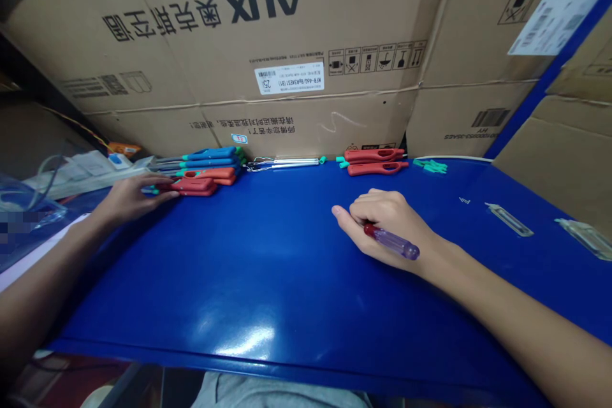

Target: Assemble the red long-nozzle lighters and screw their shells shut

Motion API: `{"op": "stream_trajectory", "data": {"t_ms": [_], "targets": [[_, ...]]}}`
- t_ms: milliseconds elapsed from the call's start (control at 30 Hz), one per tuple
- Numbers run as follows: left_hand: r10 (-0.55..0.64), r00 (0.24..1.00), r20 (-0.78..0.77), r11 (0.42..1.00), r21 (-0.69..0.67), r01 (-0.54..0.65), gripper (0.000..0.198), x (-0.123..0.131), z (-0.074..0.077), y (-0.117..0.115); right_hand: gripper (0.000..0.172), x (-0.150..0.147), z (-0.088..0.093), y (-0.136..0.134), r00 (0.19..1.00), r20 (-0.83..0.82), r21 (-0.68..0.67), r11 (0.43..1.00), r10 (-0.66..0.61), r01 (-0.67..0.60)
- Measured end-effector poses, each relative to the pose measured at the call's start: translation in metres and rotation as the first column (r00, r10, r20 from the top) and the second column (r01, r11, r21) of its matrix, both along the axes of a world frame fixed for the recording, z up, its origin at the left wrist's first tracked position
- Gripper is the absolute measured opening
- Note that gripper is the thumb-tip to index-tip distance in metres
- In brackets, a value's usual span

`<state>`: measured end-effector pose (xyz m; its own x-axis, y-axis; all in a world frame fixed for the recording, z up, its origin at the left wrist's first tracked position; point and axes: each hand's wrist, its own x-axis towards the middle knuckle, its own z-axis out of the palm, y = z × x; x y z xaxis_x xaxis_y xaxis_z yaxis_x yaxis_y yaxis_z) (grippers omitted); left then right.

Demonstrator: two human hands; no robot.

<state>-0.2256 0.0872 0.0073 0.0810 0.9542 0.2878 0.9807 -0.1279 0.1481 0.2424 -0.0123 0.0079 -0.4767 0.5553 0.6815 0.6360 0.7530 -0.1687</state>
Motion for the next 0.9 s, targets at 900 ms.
{"op": "stream_trajectory", "data": {"t_ms": [900], "targets": [[-0.753, 0.639, -0.158, 0.64, 0.049, 0.767, 0.033, 0.194, -0.024, -0.016, 0.046, 0.063, 0.001, 0.051, 0.785, -0.279, -0.367, 0.817, -0.554, 0.446]]}}
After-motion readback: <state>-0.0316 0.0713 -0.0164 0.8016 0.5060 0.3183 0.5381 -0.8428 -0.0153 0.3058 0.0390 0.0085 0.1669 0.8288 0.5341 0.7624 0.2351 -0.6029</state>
